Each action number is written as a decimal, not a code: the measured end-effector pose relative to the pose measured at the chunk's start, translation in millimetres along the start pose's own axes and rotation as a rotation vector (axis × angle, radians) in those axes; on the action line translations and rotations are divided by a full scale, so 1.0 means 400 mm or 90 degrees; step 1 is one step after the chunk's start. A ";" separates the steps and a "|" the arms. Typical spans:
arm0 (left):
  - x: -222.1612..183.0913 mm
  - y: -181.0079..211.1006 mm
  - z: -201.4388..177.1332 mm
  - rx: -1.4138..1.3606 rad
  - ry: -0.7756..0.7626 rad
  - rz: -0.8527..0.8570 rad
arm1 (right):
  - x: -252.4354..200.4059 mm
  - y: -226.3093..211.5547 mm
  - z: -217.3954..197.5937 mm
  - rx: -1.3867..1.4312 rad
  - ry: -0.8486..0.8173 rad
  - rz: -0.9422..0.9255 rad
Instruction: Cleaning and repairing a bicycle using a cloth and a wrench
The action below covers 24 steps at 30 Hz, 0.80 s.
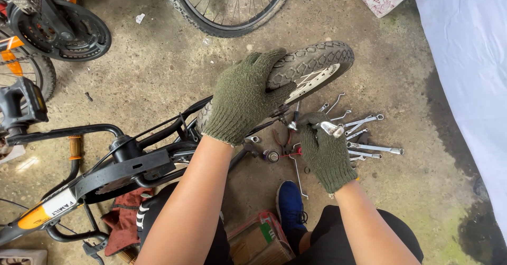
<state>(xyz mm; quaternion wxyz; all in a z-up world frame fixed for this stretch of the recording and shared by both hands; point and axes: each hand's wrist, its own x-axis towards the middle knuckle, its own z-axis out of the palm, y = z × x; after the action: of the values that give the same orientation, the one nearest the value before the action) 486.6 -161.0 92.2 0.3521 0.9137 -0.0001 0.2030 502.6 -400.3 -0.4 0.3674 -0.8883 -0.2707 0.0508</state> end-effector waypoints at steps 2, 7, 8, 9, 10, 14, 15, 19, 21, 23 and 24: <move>0.004 0.000 -0.001 0.014 -0.001 0.009 | 0.000 -0.044 -0.005 0.071 0.030 0.009; 0.012 0.002 -0.006 0.017 -0.019 0.006 | -0.005 0.015 0.030 0.178 0.046 0.026; 0.013 0.002 -0.008 0.016 -0.026 0.000 | -0.004 0.024 0.035 0.234 0.049 0.009; 0.014 0.003 -0.009 0.016 -0.026 0.000 | -0.002 0.047 0.040 0.234 0.050 0.009; 0.015 0.005 -0.011 0.014 -0.033 -0.003 | 0.001 0.069 0.044 0.004 0.065 0.017; 0.019 0.005 -0.013 0.017 -0.043 -0.004 | -0.003 0.124 0.049 -0.221 0.025 0.027; 0.019 0.005 -0.012 0.017 -0.043 -0.004 | 0.007 0.057 0.024 -0.221 0.025 0.028; 0.018 0.007 -0.008 0.015 -0.030 -0.002 | 0.025 -0.075 -0.031 0.084 0.089 0.026; 0.016 0.007 -0.009 0.021 -0.031 -0.002 | 0.035 -0.068 -0.035 0.059 0.074 0.005; 0.017 0.005 -0.009 0.024 -0.038 -0.003 | 0.056 -0.053 -0.039 0.034 -0.042 0.026; 0.016 0.005 -0.009 0.024 -0.038 -0.003 | 0.055 -0.068 -0.051 0.034 -0.041 0.025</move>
<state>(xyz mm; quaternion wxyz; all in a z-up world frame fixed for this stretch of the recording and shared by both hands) 490.8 -159.3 98.2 0.3349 0.9259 -0.0049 0.1748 515.0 -385.8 35.5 0.3810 -0.8813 -0.2633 0.0940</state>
